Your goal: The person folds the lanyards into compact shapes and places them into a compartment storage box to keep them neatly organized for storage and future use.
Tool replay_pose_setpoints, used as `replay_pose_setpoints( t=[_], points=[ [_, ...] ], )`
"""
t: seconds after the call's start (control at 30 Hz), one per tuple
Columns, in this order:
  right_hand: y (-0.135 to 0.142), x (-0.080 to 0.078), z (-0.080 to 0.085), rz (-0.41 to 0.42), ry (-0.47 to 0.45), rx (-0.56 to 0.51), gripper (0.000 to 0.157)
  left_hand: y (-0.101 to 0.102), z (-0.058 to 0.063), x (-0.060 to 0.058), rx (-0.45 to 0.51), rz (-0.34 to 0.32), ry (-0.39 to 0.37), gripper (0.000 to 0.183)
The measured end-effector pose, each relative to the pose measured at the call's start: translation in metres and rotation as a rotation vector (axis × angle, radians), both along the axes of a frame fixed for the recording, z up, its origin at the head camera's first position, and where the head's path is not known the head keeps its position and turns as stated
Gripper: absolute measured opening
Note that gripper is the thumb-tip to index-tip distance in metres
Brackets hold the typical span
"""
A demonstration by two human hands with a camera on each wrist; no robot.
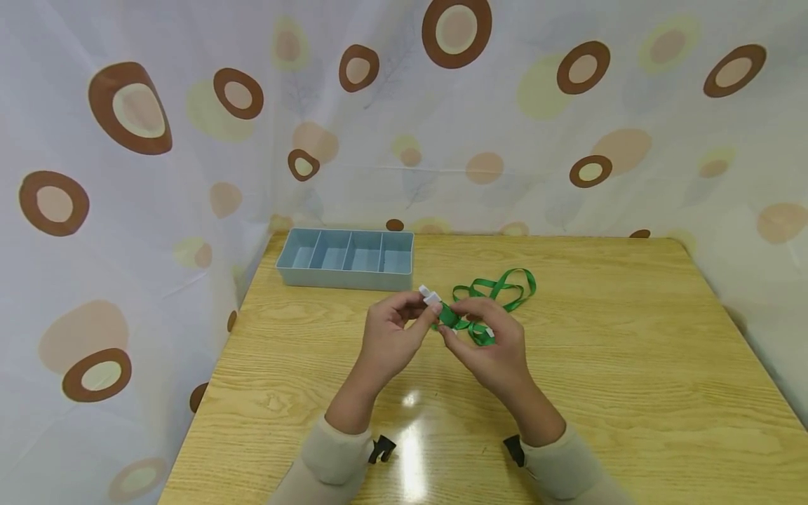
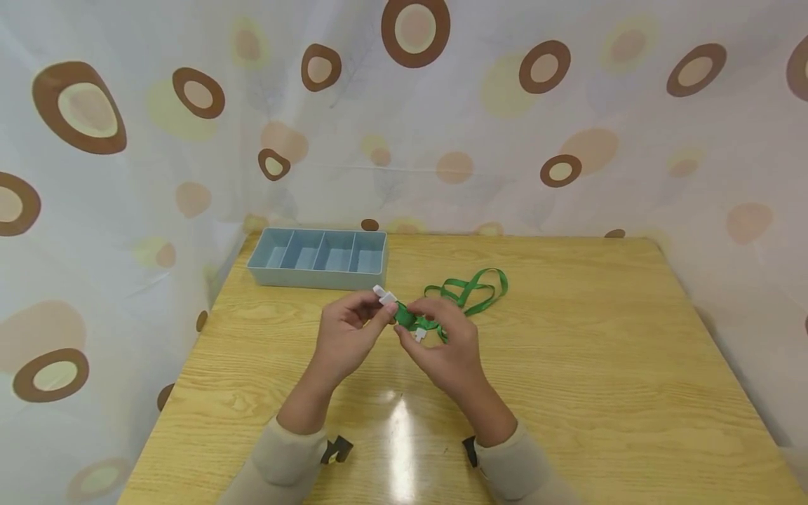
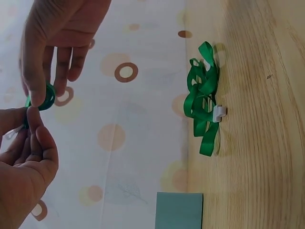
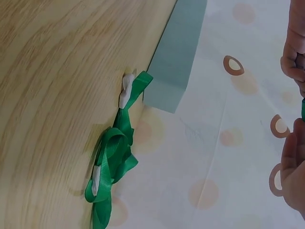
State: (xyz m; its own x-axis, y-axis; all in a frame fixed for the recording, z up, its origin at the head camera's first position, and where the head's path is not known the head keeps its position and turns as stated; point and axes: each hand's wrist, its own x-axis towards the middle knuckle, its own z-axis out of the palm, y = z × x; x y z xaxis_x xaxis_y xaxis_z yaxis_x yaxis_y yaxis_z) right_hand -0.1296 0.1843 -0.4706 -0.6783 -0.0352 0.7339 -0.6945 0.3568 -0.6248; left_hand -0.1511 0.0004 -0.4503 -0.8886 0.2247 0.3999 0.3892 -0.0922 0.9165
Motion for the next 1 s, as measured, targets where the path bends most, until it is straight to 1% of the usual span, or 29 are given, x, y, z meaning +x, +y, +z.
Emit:
replay_pose_setpoints(
  t=[0.23,0.33,0.47,0.6,0.87,1.0],
  points=[
    [0.0003,-0.0026,0.0004,0.005,0.077,0.060,0.032,0.0007,0.0001,0.0010,0.004,0.009,-0.032,0.012],
    [0.0007,-0.0045,-0.0001,-0.009,0.119,0.083,0.031,0.0009,0.0008,0.0011,-0.001,0.024,-0.041,0.012],
    [0.0015,-0.0067,-0.0021,-0.035,0.166,0.111,0.031,0.0012,0.0019,0.0009,-0.006,0.063,-0.052,0.013],
    [0.0021,-0.0078,-0.0034,-0.056,0.188,0.131,0.029,0.0018,0.0023,0.0008,-0.005,0.092,-0.064,0.013],
    [0.0021,-0.0082,-0.0028,-0.072,0.212,0.146,0.031,0.0026,0.0015,0.0009,-0.003,0.086,-0.063,0.014],
    [0.0030,-0.0086,-0.0033,-0.079,0.233,0.150,0.025,0.0039,0.0009,0.0004,0.005,0.093,-0.067,0.014]
  ],
)
